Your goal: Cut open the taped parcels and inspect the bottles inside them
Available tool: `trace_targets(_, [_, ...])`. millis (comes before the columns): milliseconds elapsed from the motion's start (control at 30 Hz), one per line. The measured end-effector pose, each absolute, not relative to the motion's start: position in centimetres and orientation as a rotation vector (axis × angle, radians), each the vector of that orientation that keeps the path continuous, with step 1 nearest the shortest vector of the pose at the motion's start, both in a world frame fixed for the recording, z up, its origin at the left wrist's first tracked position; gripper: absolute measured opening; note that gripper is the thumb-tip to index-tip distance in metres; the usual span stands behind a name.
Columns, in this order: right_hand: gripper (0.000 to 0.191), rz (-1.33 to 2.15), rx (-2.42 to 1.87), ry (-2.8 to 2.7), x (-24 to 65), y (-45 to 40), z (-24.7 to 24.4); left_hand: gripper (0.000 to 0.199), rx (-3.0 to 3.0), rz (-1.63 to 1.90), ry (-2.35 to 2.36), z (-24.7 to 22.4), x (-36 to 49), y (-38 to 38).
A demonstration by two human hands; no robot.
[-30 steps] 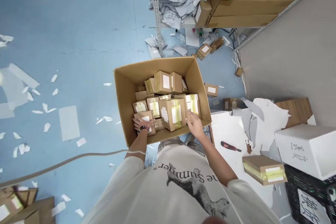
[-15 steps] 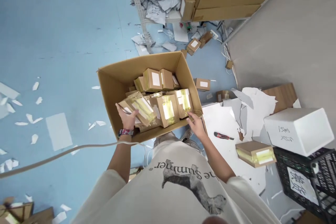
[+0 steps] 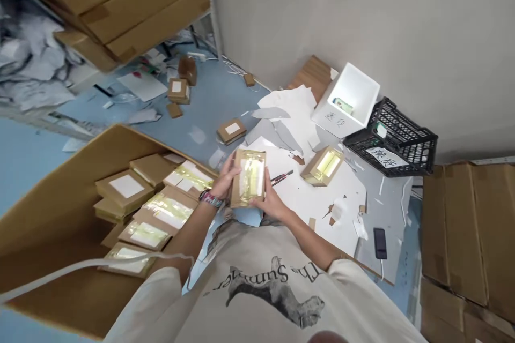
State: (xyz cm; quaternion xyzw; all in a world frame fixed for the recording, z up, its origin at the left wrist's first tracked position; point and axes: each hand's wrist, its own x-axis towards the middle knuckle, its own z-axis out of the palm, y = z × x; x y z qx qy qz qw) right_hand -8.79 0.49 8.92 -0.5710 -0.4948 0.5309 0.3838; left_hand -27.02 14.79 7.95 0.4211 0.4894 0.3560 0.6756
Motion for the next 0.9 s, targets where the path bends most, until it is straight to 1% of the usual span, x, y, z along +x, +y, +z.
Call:
trace_targets(67, [0.123,1.177,-1.619,-1.192,-3.6,-0.2,8.3,0.091,0.953,0.71,0.955,6.9,-19.1,16.2])
trace_targets(133, [0.112,0.989,-1.746,-1.18,1.5,-0.2,7.5,0.095,0.953,0.597,0.852,5.7,-12.1,17.5])
trace_targets(233, [0.096,0.767,-1.893,-1.171,8.1,1.2,5.8,0.091,0.97,0.473,0.746,4.2,-4.1,18.9])
trace_targets(333, [0.082,0.666,-2.046,-1.124,12.5,2.6,3.6,0.085,1.062,0.415,0.832,2.9,0.0,18.7])
trace_targets(400, [0.075,0.65,-2.132,-1.151,13.6,2.6,2.3,0.08,1.146,0.384,0.915,2.1,0.2,17.5])
trace_targets(500, [0.067,0.521,-2.186,-1.327,12.8,1.5,1.0,0.073,1.321,0.338,0.929,1.0,-2.7,15.0])
trace_targets(567, [0.062,0.394,-2.127,-1.447,11.1,1.0,0.7,0.073,1.331,0.364,0.886,0.1,-6.4,13.8])
trace_targets(633, [0.058,0.346,-2.03,-1.519,8.7,1.7,0.7,0.072,1.278,0.436,0.921,-0.8,-11.5,13.3])
trace_targets(700, [0.055,0.41,-1.904,-1.613,5.5,3.5,0.7,0.065,1.189,0.563,1.049,-1.7,-17.8,13.5])
trace_targets(833, [0.047,0.66,-1.643,-1.81,-3.6,8.7,1.0,0.043,0.948,0.961,1.436,-2.7,-32.9,14.2])
trace_targets(900, [0.044,0.762,-1.553,-1.857,-8.8,10.9,1.2,0.039,0.831,1.138,1.648,-3.0,-40.7,14.6])
